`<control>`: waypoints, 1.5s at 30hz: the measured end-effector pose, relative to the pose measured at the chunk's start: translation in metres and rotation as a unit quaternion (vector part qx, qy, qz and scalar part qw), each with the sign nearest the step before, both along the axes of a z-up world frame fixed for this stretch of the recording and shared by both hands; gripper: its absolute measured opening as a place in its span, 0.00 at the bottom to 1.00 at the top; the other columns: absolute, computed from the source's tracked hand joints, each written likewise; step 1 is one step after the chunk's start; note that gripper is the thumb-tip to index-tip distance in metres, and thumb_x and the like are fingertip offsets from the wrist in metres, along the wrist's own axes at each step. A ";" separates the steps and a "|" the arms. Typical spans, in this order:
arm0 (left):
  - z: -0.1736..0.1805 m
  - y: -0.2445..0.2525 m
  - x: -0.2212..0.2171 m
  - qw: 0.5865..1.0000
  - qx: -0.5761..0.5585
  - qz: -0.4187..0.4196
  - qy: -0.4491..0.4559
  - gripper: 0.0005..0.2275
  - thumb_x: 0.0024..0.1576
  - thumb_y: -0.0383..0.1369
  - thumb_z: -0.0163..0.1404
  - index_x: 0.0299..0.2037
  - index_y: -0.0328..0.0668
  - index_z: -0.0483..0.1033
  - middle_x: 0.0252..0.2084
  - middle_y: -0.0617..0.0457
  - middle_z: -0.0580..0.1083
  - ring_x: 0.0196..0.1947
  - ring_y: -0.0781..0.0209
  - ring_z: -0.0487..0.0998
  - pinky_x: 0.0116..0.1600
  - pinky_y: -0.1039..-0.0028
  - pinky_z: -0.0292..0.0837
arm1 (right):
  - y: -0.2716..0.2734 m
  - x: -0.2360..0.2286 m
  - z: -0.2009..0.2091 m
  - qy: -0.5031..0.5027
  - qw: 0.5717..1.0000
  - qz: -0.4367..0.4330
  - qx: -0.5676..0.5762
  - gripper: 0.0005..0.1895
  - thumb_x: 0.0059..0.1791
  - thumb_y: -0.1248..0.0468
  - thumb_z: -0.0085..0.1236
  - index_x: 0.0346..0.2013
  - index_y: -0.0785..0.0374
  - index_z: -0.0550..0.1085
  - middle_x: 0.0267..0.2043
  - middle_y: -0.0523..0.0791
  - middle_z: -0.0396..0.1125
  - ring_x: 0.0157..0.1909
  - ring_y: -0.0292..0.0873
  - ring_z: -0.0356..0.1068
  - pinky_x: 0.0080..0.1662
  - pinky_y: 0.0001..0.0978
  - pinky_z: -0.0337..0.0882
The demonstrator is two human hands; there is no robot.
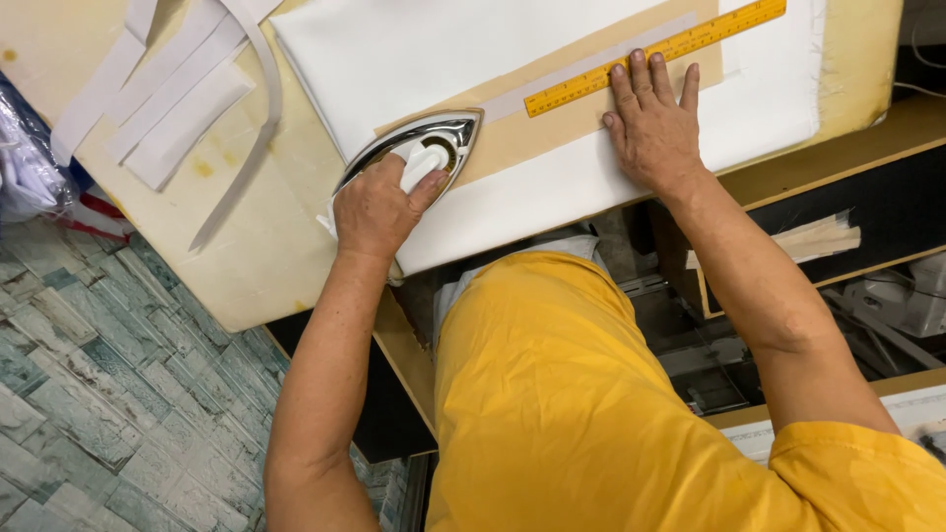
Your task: The person irons a white fabric on a workbench using an electric iron. They place a ruler on the fabric to guide the ironing process and ensure straight lines. The person repeatedly moves the iron back and forth over the fabric and ruler.
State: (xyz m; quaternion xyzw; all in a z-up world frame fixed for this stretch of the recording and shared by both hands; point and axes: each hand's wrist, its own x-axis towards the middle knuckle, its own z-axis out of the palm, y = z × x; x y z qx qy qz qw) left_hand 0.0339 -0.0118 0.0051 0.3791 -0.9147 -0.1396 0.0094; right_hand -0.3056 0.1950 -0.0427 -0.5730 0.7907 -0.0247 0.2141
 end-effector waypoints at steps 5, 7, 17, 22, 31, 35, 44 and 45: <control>-0.002 0.000 0.005 1.000 -0.010 0.007 0.000 0.30 0.60 0.67 0.46 0.25 0.47 0.64 0.17 0.56 0.65 0.16 0.50 0.67 0.17 0.57 0.60 | -0.014 0.010 0.005 -0.002 1.000 -0.017 -0.026 0.32 0.64 0.53 0.33 0.78 0.68 0.51 0.80 0.61 0.44 0.79 0.67 0.40 0.69 0.77 0.31; -0.002 0.000 0.005 0.999 -0.032 0.005 0.011 0.31 0.60 0.68 0.44 0.24 0.48 0.63 0.16 0.58 0.63 0.14 0.54 0.63 0.16 0.61 0.58 | -0.029 0.019 0.009 -0.013 0.998 -0.049 0.045 0.33 0.62 0.51 0.28 0.79 0.66 0.49 0.81 0.58 0.38 0.80 0.64 0.34 0.71 0.72 0.26; -0.003 0.001 0.003 0.998 -0.051 0.008 0.028 0.30 0.59 0.68 0.46 0.22 0.49 0.63 0.15 0.58 0.63 0.14 0.55 0.63 0.15 0.61 0.56 | -0.032 0.023 -0.009 0.017 0.999 -0.030 0.025 0.33 0.63 0.53 0.35 0.79 0.68 0.49 0.80 0.60 0.37 0.79 0.68 0.35 0.69 0.78 0.33; -0.002 0.001 0.002 1.000 -0.010 0.025 -0.008 0.31 0.59 0.69 0.44 0.23 0.49 0.64 0.16 0.57 0.65 0.15 0.52 0.66 0.16 0.59 0.57 | -0.013 0.013 -0.008 0.027 0.999 0.024 -0.031 0.32 0.63 0.54 0.36 0.79 0.69 0.52 0.80 0.61 0.44 0.78 0.68 0.42 0.68 0.79 0.36; 0.009 -0.001 0.001 0.998 0.051 0.024 -0.040 0.31 0.59 0.68 0.43 0.27 0.46 0.66 0.21 0.53 0.71 0.21 0.45 0.73 0.20 0.51 0.61 | -0.012 0.029 -0.003 -0.002 1.000 -0.003 0.024 0.32 0.62 0.54 0.32 0.79 0.66 0.46 0.81 0.58 0.38 0.80 0.64 0.34 0.70 0.77 0.31; 0.006 -0.003 0.014 0.999 0.034 0.021 -0.027 0.31 0.59 0.68 0.43 0.27 0.45 0.67 0.21 0.52 0.70 0.19 0.45 0.71 0.19 0.53 0.61 | -0.012 0.027 -0.004 -0.002 1.000 -0.003 0.010 0.32 0.63 0.53 0.30 0.79 0.67 0.49 0.81 0.58 0.40 0.80 0.64 0.35 0.69 0.78 0.30; 0.001 -0.004 0.029 0.998 0.028 0.049 -0.005 0.29 0.59 0.65 0.49 0.27 0.44 0.67 0.20 0.51 0.71 0.19 0.44 0.70 0.21 0.51 0.65 | -0.046 0.056 -0.008 -0.021 0.997 -0.063 0.049 0.32 0.63 0.50 0.28 0.80 0.61 0.46 0.82 0.54 0.34 0.81 0.58 0.29 0.71 0.72 0.26; 0.002 -0.003 0.029 0.998 0.030 0.050 -0.005 0.29 0.59 0.66 0.48 0.27 0.45 0.67 0.20 0.51 0.71 0.19 0.44 0.71 0.21 0.51 0.65 | -0.045 0.059 -0.012 -0.004 0.999 -0.047 0.024 0.31 0.63 0.53 0.33 0.79 0.63 0.48 0.81 0.56 0.36 0.80 0.62 0.33 0.70 0.75 0.29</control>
